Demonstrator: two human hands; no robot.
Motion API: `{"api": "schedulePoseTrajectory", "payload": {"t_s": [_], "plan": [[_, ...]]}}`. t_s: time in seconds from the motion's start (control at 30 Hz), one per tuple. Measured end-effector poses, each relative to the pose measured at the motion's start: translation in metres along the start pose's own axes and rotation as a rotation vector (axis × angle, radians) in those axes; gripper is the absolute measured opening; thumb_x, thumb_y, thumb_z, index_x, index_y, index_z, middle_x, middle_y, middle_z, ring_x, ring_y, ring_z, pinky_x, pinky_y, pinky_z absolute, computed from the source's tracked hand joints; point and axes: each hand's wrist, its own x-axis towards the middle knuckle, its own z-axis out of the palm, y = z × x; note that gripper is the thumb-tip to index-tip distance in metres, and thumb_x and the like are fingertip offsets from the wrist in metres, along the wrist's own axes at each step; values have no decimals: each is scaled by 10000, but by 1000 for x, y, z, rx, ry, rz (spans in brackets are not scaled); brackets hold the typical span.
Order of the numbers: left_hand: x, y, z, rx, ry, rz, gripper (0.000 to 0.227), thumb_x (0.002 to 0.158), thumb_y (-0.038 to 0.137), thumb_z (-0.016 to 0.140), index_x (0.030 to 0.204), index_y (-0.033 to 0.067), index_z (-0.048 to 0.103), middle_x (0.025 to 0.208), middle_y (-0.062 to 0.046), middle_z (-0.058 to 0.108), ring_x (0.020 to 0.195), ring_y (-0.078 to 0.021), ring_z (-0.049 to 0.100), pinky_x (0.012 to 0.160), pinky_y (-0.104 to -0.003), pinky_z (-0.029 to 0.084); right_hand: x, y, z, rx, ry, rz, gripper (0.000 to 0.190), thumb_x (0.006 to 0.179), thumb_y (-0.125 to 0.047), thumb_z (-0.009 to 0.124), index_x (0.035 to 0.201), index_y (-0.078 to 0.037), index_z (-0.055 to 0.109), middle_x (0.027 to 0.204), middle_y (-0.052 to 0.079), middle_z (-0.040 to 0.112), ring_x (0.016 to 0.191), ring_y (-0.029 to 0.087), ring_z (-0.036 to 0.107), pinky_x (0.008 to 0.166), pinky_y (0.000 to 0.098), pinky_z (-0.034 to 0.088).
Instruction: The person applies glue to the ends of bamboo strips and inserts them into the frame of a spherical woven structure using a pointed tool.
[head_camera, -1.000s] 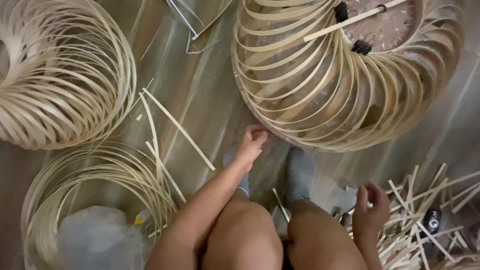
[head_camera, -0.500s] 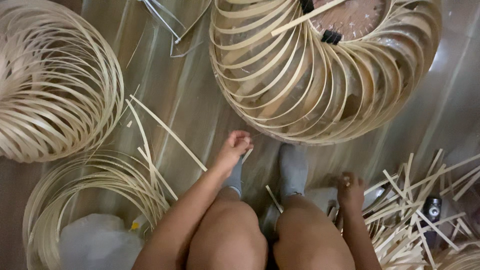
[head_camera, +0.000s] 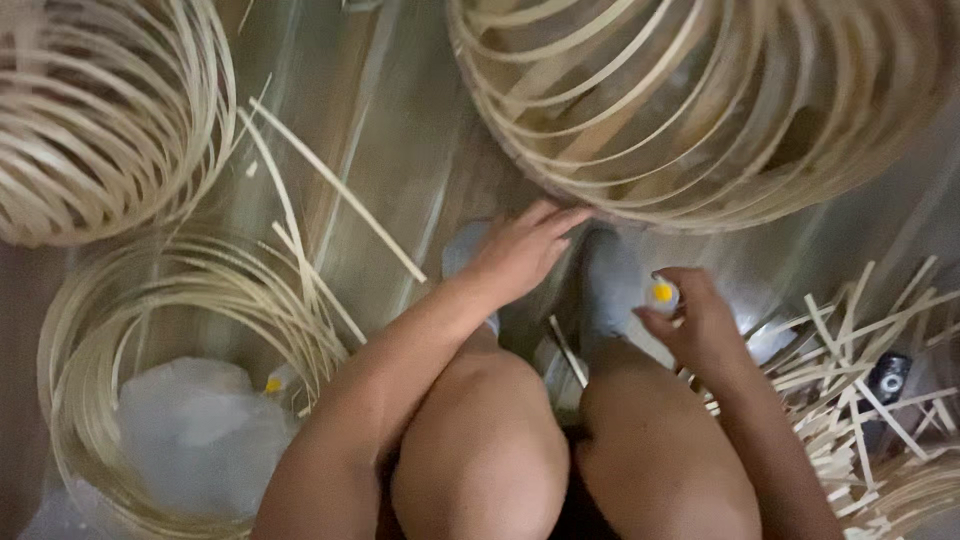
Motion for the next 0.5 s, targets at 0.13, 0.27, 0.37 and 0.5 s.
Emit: {"api": "schedulePoseTrajectory", "payload": {"t_s": [0.13,0.27,0.37,0.5], "plan": [[0,10,-8,78,-58,-79,518,997,191,584,1499,278,495,1270,-113,623,1108,-335,636,958,-515,479,4,-11,-9,235,73,-128,412,888,-135,792,1248,-66,603,1191,138,686,1013,196,686,868,371,586],[-2,5,-2,-92,-158,-110,471,1037,240,576,1498,316,513,1263,-111,642,1108,-282,670,969,-450,549,13,-20,-6,459,36,42,302,936,-68,732,1217,-60,621,1185,85,696,1033,176,714,891,369,627],[-2,7,11,-469,-237,-52,590,961,307,712,1491,254,460,1365,-149,578,1186,-288,633,982,-425,543,24,-34,10,340,-161,13,432,834,-82,787,1240,-97,640,1123,71,745,966,155,744,870,338,628],[-13,2,17,-398,-207,62,701,888,364,819,1482,180,494,1343,-175,632,1213,-309,625,988,-422,514,36,-62,30,121,-309,-155,468,799,-105,803,1240,-52,654,1047,128,775,910,203,758,801,366,610]]}}
